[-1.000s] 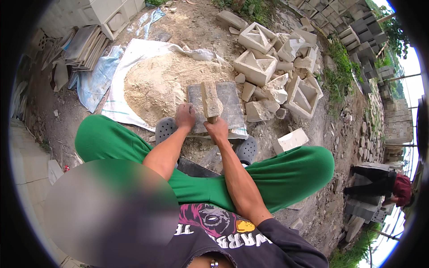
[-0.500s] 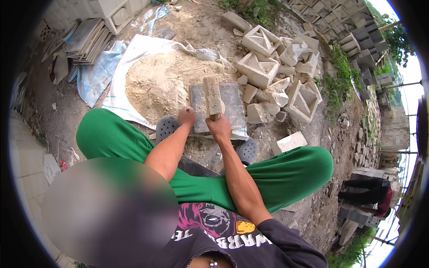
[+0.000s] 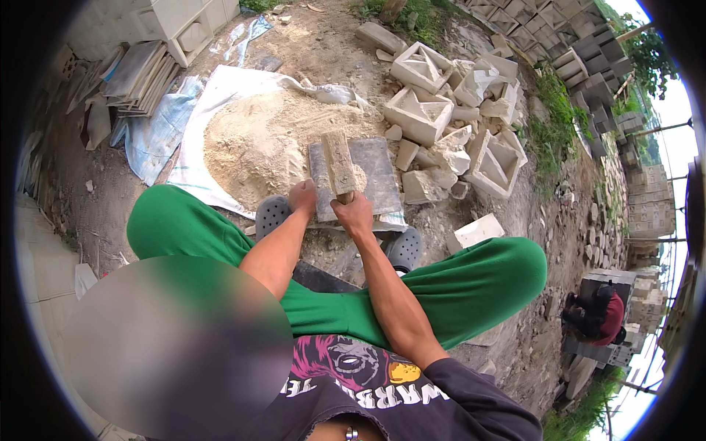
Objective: The person sits cross-legged on the ground and repeatedly strikes a small stone block with a wooden mallet to break it into smaller pieces. The person handles the broken fragments and continues striking the remaining block.
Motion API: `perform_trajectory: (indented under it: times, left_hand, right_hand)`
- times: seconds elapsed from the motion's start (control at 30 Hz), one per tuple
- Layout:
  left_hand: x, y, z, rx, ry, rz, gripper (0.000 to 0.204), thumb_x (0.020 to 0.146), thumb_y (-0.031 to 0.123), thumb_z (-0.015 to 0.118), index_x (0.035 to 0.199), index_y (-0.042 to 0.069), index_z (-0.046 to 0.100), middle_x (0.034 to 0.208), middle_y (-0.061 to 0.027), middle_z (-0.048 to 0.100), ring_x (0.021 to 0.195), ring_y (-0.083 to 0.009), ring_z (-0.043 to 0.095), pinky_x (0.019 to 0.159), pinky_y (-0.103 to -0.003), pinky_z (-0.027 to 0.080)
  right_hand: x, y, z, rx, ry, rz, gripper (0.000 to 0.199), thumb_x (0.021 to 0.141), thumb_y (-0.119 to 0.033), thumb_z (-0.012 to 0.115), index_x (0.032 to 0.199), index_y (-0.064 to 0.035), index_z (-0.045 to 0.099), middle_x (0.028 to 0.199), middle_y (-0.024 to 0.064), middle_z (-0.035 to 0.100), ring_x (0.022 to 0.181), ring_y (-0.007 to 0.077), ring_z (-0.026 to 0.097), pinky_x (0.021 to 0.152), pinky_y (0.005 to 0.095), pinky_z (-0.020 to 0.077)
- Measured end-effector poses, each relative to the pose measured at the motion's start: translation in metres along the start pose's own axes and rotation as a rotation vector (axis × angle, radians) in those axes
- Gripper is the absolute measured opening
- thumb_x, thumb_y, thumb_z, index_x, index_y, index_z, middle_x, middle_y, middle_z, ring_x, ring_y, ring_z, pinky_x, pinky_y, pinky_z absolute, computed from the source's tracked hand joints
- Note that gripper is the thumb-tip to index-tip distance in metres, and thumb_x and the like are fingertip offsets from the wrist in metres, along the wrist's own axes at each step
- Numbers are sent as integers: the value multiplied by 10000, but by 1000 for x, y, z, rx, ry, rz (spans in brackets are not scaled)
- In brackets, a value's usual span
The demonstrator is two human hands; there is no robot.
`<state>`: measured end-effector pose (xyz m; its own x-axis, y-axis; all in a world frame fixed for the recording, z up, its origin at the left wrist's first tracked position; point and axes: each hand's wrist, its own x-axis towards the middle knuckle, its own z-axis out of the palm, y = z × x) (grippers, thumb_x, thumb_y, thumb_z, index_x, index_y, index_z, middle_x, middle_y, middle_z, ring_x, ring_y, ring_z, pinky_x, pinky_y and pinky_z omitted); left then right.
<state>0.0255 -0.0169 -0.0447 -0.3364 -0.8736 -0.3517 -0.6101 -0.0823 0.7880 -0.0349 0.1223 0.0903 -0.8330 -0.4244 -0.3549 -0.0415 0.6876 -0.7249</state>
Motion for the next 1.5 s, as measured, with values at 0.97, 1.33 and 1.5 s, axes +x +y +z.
perform_trajectory:
  times: [0.97, 1.33, 1.5]
  left_hand:
    - [-76, 27, 45, -110, -104, -441, 975, 951, 737, 324, 1207, -169, 577, 1226, -299, 620, 1158, -416, 596, 949, -465, 455]
    - [-72, 79, 24, -285, -100, -473, 862, 994, 643, 386, 1359, -135, 466, 1358, -222, 545, 1195, -325, 563, 966, -419, 447]
    - [-35, 102, 10, -473, -70, -425, 760, 1009, 535, 447, 1325, -156, 463, 1307, -239, 573, 1133, -313, 597, 898, -439, 483]
  right_hand:
    - [4, 75, -55, 515, 395, 522, 349, 741, -222, 757, 820, 107, 673, 683, 128, 676, 547, 213, 668, 542, 345, 537]
    - [5, 67, -64, 746, 499, 454, 315, 763, -196, 750, 883, 82, 662, 694, 115, 660, 532, 217, 640, 513, 351, 528]
    - [20, 63, -70, 887, 587, 411, 311, 776, -180, 734, 937, 66, 634, 733, 120, 654, 509, 210, 629, 501, 343, 528]
